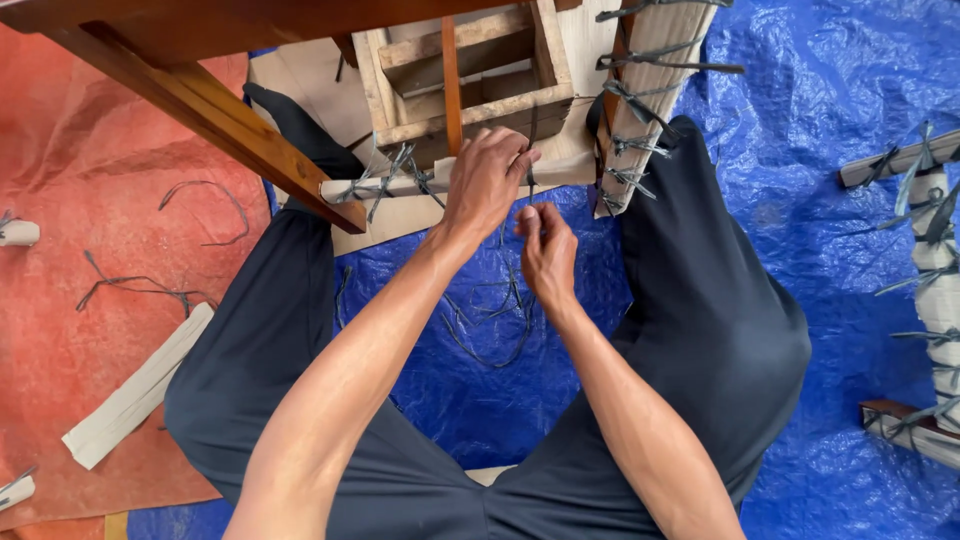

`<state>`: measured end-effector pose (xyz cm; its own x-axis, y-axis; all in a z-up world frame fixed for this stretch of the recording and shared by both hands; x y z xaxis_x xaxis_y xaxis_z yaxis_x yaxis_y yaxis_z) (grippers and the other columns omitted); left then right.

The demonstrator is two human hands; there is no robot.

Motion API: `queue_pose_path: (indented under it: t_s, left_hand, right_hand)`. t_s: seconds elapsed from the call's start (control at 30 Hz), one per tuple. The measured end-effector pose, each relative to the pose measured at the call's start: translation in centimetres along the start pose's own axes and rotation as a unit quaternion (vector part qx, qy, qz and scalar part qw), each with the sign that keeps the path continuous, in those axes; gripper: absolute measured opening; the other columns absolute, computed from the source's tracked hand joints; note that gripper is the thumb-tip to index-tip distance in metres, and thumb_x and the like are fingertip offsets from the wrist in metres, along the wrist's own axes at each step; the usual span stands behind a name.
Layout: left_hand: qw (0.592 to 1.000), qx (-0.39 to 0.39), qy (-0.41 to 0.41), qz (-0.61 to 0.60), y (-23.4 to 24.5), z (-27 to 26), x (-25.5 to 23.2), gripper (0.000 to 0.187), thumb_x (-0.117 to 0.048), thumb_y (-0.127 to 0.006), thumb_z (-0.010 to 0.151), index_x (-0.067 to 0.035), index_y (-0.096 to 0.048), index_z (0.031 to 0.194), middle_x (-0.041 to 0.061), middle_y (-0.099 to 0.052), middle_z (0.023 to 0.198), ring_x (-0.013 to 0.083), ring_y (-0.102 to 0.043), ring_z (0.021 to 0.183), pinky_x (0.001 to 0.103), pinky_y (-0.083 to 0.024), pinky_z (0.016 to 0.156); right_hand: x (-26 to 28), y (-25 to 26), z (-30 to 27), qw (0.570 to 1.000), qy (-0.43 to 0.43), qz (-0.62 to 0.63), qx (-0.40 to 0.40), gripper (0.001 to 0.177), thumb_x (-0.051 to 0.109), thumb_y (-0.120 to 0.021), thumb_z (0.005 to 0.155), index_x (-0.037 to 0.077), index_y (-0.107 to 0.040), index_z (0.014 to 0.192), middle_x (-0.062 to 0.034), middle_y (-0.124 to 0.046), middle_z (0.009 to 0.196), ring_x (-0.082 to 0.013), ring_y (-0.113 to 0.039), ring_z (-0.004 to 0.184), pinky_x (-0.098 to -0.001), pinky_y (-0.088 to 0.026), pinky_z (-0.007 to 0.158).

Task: Secure protective padding to a furniture leg by tying it with wires.

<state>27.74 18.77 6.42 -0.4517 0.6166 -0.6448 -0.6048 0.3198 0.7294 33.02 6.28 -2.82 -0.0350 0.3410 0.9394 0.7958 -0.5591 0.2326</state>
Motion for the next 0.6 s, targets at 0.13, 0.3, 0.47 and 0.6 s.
queue_pose_path:
  t_s: [0.13, 0.3, 0.47, 0.6]
  left_hand:
    - [0.994, -0.099, -0.05, 0.008, 1.1, -3.1, -2.1, 0.029, -0.03, -0.067, 0.103, -0.004, -0.068, 0.091, 0.011, -0.066, 0.083, 0.0278, -0.062, 0.07, 0.043, -0.049, 0.063]
    - [0.945, -0.03, 0.292, -0.146, -0.7, -5.4, 0.9, 0.027, -0.028, -0.074, 0.095, -0.002, -0.076, 0.087, 0.009, -0.075, 0.075, 0.0165, -0.068, 0.065, 0.034, -0.053, 0.062]
    - [0.878, 0.015, 0.349, -0.327, -3.1, -6.2, 4.7, 0.02, -0.021, -0.074, 0.094, -0.002, -0.077, 0.091, 0.006, -0.078, 0.083, 0.0091, -0.07, 0.071, 0.026, -0.056, 0.063]
    - [0.873, 0.019, 0.334, -0.354, -3.2, -6.2, 5.7, 0.015, -0.015, -0.075, 0.094, 0.0, -0.076, 0.093, 0.005, -0.075, 0.081, 0.0091, -0.068, 0.067, 0.025, -0.054, 0.059]
  right_hand:
    - [5.1, 1.8, -1.8, 0.992, 0.117, -0.014, -0.04, 0.024, 0.02, -0.055, 0.108, 0.001, -0.064, 0.096, -0.0118, -0.07, 0.074, -0.0203, -0.069, 0.065, -0.0356, -0.052, 0.062]
    - [8.3, 2.6, -3.3, 0.971, 0.231, -0.054, -0.03, 0.017, 0.009, -0.06, 0.107, -0.003, -0.059, 0.095, -0.0192, -0.058, 0.07, -0.0303, -0.056, 0.057, -0.0407, -0.044, 0.055]
    - [8.4, 2.9, -3.5, 0.954, 0.297, -0.041, 0.026, 0.012, 0.007, -0.06, 0.104, -0.001, -0.06, 0.096, -0.0174, -0.061, 0.075, -0.0253, -0.06, 0.061, -0.0382, -0.047, 0.057]
    - [4.5, 3.4, -0.4, 0.98, 0.175, 0.097, 0.007, 0.023, 0.004, -0.05, 0.114, 0.003, -0.068, 0.099, -0.0138, -0.067, 0.082, -0.0203, -0.06, 0.072, -0.0343, -0.048, 0.064]
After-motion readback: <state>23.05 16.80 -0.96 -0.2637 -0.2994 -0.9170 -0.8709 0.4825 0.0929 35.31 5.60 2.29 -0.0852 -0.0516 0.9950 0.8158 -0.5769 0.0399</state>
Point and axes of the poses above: each hand's wrist, its own z-axis towards the middle knuckle, its own y-axis out of the back of the hand, x = y × z, the point moved 5 cm from there along z, towards the middle knuckle
